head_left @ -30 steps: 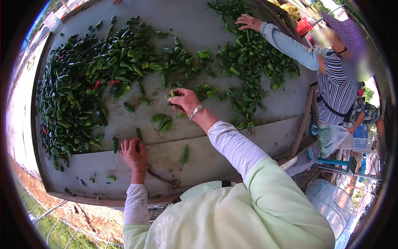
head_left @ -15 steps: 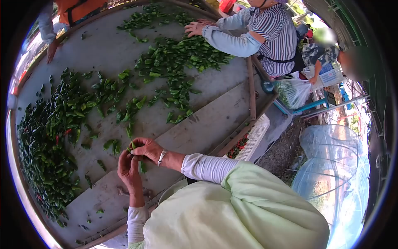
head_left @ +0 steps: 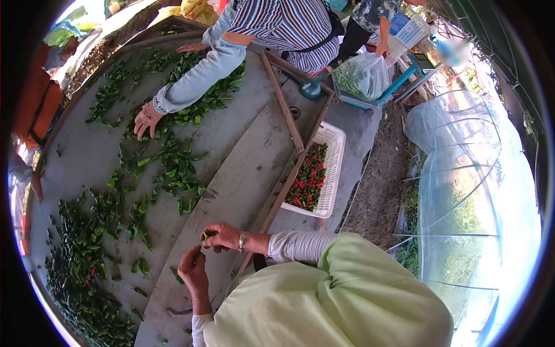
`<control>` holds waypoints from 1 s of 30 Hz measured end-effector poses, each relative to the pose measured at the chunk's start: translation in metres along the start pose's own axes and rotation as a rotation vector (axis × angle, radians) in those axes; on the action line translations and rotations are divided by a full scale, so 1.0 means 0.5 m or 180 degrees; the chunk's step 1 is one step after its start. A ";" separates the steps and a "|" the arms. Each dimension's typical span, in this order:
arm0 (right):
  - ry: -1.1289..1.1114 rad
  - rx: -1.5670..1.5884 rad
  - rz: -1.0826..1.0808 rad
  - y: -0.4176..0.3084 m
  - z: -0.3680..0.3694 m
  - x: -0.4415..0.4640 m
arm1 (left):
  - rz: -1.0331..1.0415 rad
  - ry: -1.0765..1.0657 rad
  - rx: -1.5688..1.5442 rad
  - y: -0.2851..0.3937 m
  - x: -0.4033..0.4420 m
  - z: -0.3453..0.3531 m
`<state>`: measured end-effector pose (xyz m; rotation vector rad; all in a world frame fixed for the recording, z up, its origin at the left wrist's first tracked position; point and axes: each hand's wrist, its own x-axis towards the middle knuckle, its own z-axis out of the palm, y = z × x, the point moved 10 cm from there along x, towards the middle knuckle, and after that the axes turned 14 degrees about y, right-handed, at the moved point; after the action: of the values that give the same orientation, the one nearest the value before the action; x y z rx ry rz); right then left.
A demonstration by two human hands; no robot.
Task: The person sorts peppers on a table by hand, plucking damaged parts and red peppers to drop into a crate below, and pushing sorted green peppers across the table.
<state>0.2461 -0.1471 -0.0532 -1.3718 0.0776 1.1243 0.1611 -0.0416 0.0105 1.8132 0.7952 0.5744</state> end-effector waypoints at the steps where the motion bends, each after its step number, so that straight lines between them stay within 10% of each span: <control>1: 0.0109 0.0251 0.0095 -0.001 -0.030 -0.008 | -0.0253 -0.0114 -0.0165 -0.005 -0.005 0.011; 12: 0.2252 0.1239 -0.0179 0.057 -0.594 -0.198 | -0.1014 -0.0374 0.0239 -0.039 -0.126 -0.104; 14: 0.2907 0.1532 -0.0091 0.130 -0.732 -0.175 | 0.1644 -0.0330 0.0981 0.028 -0.166 -0.117; 17: 0.4056 -0.1503 -0.0374 0.040 -0.852 -0.240 | 0.1825 -0.0308 0.0840 0.041 -0.162 -0.117; 20: 0.4283 -0.2259 -0.1132 -0.029 -0.839 -0.240 | 0.2071 -0.0286 0.0590 0.078 -0.159 -0.110; 22: 0.2671 0.0410 -0.0822 -0.062 -0.732 -0.203 | 0.2237 -0.0311 0.0400 0.103 -0.156 -0.097; 30: -0.1745 0.1465 -0.2066 -0.515 -0.152 -0.332 | 0.2931 -0.0503 -0.0309 0.247 -0.155 -0.053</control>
<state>0.3721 -0.2516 0.2167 -0.5724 -0.4516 0.8169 0.1221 -0.1141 0.1335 2.0461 -0.2263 1.0040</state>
